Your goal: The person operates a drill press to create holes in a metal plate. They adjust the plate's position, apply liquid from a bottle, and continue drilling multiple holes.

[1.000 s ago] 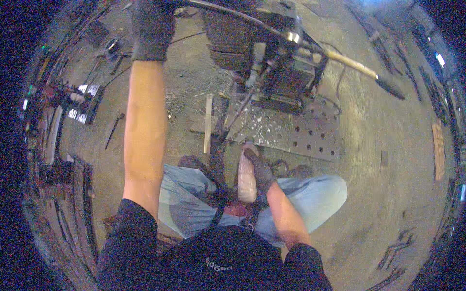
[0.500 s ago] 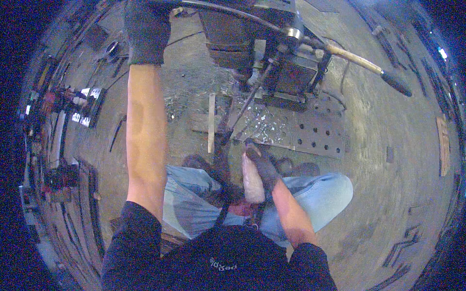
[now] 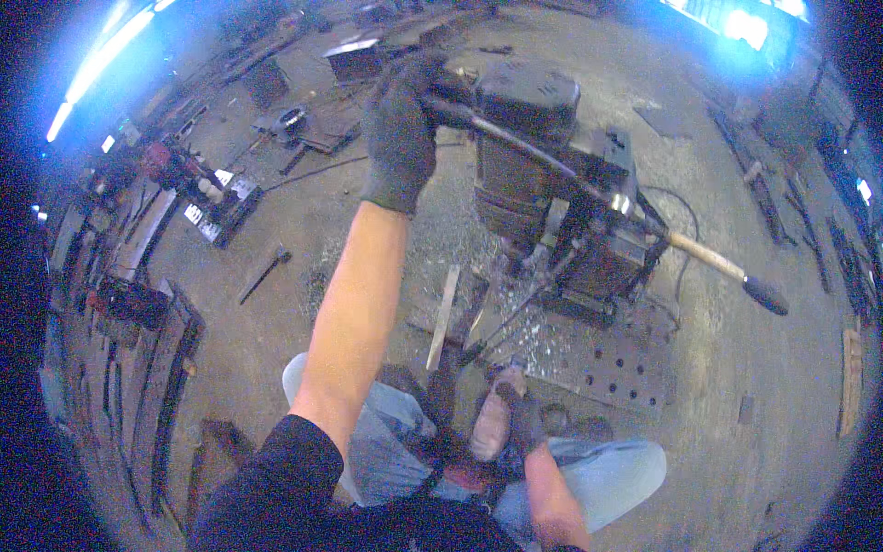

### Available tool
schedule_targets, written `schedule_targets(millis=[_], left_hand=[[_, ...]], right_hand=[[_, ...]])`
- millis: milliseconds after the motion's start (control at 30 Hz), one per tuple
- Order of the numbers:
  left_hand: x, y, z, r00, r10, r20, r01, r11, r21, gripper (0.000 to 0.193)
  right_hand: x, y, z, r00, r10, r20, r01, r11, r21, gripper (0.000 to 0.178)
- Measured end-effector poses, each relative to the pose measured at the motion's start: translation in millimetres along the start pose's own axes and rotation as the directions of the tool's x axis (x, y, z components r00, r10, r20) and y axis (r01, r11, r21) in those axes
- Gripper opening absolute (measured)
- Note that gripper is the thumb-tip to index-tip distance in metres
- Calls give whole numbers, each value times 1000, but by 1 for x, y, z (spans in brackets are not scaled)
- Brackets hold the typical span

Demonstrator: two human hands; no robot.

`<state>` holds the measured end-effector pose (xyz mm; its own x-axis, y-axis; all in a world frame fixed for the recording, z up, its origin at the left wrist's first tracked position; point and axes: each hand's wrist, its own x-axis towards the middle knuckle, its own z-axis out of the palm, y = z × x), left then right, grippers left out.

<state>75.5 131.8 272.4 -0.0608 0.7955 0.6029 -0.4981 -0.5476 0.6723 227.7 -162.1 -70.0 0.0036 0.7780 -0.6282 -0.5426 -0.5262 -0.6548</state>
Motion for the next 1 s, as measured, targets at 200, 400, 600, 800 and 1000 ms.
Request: schedule_targets(millis=[200,400,600,800,1000], left_hand=[[0,4,4,993,-94,-68,91,995,-47,22],[-4,9,4,988,-137,-69,132,989,-71,22],[-3,8,1,989,-134,-56,135,991,0,24],[-4,6,-1,993,-113,-35,111,993,-39,24],[-5,11,4,987,-155,-47,154,988,-27,26]], right_hand=[[14,15,-15,993,-91,-69,62,938,-341,61],[0,4,-5,997,-83,-11,80,985,-150,47],[-4,-1,5,999,-34,38,34,999,10,41],[-8,-6,9,999,-34,5,34,998,-57,40],[-1,3,-1,998,-48,32,50,998,-40,42]])
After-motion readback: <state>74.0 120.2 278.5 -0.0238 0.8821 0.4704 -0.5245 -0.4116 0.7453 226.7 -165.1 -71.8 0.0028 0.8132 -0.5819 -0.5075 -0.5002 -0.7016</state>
